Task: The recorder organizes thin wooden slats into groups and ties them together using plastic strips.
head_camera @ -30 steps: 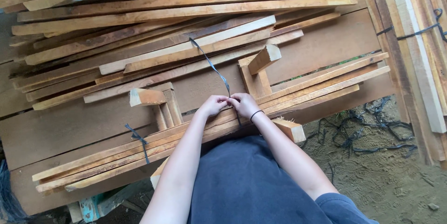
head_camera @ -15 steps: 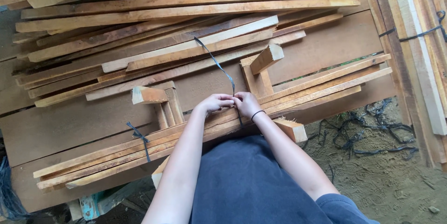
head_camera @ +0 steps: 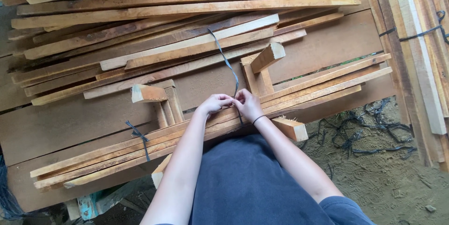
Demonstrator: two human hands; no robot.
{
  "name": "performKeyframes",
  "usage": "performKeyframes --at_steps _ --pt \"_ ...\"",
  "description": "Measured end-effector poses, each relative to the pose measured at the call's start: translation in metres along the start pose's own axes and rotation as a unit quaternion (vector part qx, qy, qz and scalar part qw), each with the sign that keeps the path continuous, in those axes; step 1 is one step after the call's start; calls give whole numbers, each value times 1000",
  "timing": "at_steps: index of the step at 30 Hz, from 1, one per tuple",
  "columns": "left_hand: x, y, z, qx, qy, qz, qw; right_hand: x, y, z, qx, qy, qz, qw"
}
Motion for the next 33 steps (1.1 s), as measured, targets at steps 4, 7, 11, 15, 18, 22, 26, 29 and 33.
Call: performKeyframes --at_steps 4,7,11,15,18,22,26,29,33 --pt "8 3 1 21 -3 42 999 -30 -51 -12 -45 53 -168 983" --pt "3 2 4 16 -8 58 998 -41 -66 -14 -104 82 -270 954" --pt "-10 11 7 15 -9 81 997 -40 -63 -8 -183 86 -292 935" --pt "-2 10 6 4 1 96 995 -27 -40 -2 -181 71 -242 951" --pt "-12 17 6 2 16 98 995 -19 -24 -1 -188 84 -216 954" --pt "-24 29 9 -4 16 96 995 -9 -2 -2 -141 76 -169 973" --pt "-24 27 5 0 23 98 995 -12 -15 1 -154 60 -169 972" --pt "-19 23 10 -19 16 93 995 -10 -8 10 -172 56 -159 971" --pt "-7 10 4 -7 -1 76 997 -11 -9 8 -207 88 -179 958"
Point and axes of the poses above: each hand's wrist, its own x-axis towards the middle knuckle, its own z-axis out of the palm, y = z × x, the point moved 10 cm from there along x, towards the middle knuckle, and after that the axes turned 5 degrees about -y, right-handed, at the moved point
